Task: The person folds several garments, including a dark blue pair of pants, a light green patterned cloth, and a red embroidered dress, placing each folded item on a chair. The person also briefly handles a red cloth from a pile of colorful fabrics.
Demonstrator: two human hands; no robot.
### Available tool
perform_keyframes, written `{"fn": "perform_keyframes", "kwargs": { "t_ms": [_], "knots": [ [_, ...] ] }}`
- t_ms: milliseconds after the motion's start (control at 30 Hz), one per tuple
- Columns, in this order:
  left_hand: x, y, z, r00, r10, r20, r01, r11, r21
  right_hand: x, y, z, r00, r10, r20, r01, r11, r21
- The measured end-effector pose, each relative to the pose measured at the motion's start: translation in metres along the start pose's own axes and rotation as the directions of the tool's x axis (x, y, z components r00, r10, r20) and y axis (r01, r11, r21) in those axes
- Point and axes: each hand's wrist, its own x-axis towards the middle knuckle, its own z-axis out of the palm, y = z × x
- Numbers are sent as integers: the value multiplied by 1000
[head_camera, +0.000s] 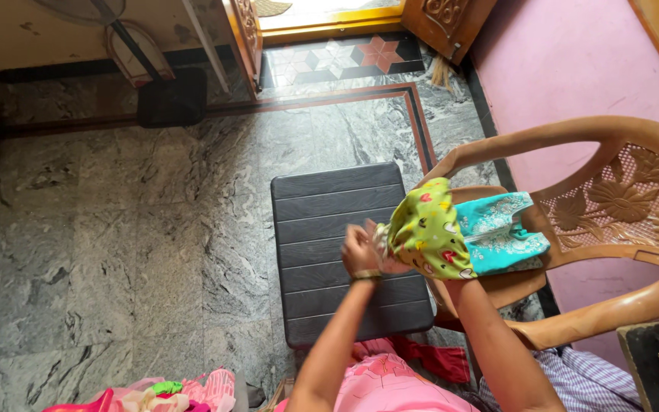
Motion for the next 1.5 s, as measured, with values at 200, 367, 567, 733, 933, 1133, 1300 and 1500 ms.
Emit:
{"fn": "perform_keyframes", "kwargs": {
  "t_ms": [200, 367, 567, 733, 933, 1133, 1300, 1500],
  "knots": [
    [-22, -33, 39, 625, -544, 560, 755, 604, -255, 2, 1, -10, 990, -32, -140, 43, 996, 74],
    [7, -47, 59, 359, -445, 821, 914, 343, -215, -3, -64, -52, 977, -154, -148, 172, 978, 120],
    [-54, -37, 102, 243, -409, 880, 572, 793, 211, -16, -94, -71, 969, -210, -129, 220, 972, 78],
    [-84, -54, 130, 226, -333, 916, 721, 689, 73, -31, -95, -119, 968, -186, -170, 184, 983, -26],
    [26, -80, 91, 459, -176, 871, 885, 1, -466, -68, -120, -201, 938, -123, -323, -58, 866, -496],
    [76, -30, 52, 425, -52, 904, 905, 5, -425, -123, -108, -227, 731, -350, -586, -492, 326, -808],
    [35, 27, 46, 350, -240, 906, 832, 525, -182, -92, -53, -184, 881, -337, -333, -92, 567, -819],
    [-127, 73, 82, -178, 59, 982, 7, 998, -58, -42, 27, -81, 999, 4, 41, 7, 966, -257]
  ]
}}
